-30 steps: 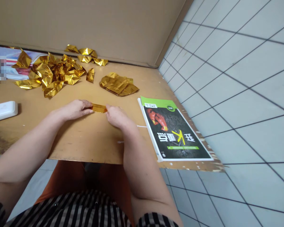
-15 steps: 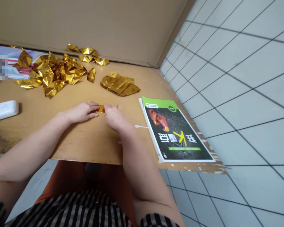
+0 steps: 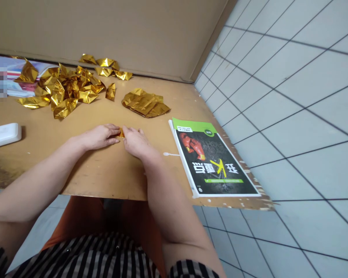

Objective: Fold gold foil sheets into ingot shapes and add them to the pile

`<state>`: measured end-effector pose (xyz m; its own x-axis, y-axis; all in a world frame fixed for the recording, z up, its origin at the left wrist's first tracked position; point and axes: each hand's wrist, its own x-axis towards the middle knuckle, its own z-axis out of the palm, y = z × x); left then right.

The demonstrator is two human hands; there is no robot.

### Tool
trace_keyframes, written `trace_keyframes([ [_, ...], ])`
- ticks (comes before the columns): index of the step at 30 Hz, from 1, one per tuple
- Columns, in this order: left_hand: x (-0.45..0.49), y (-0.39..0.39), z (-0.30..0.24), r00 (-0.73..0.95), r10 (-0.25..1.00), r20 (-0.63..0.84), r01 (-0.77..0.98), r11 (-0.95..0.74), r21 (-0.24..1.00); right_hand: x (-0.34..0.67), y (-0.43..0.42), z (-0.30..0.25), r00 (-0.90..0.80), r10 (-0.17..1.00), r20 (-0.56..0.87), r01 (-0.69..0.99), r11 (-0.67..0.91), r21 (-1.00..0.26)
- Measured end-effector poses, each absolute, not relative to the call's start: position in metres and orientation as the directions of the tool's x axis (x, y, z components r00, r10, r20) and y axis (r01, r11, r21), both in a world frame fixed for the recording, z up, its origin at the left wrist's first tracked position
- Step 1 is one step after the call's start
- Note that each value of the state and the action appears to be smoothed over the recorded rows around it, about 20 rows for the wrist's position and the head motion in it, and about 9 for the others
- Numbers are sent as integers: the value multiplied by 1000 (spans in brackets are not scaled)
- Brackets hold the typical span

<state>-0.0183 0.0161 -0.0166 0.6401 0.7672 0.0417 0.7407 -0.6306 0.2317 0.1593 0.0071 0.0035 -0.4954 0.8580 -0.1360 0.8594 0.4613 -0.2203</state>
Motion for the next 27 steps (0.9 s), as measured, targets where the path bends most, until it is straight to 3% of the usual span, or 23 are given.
trace_keyframes([
  [18, -18, 14, -15, 612, 789, 61, 754, -604, 259, 181, 9, 28, -327, 922, -208, 943, 334, -4],
  [27, 3, 4, -15, 589, 807, 49, 789, -587, 179, 176, 5, 30, -342, 912, -228, 937, 350, -2],
])
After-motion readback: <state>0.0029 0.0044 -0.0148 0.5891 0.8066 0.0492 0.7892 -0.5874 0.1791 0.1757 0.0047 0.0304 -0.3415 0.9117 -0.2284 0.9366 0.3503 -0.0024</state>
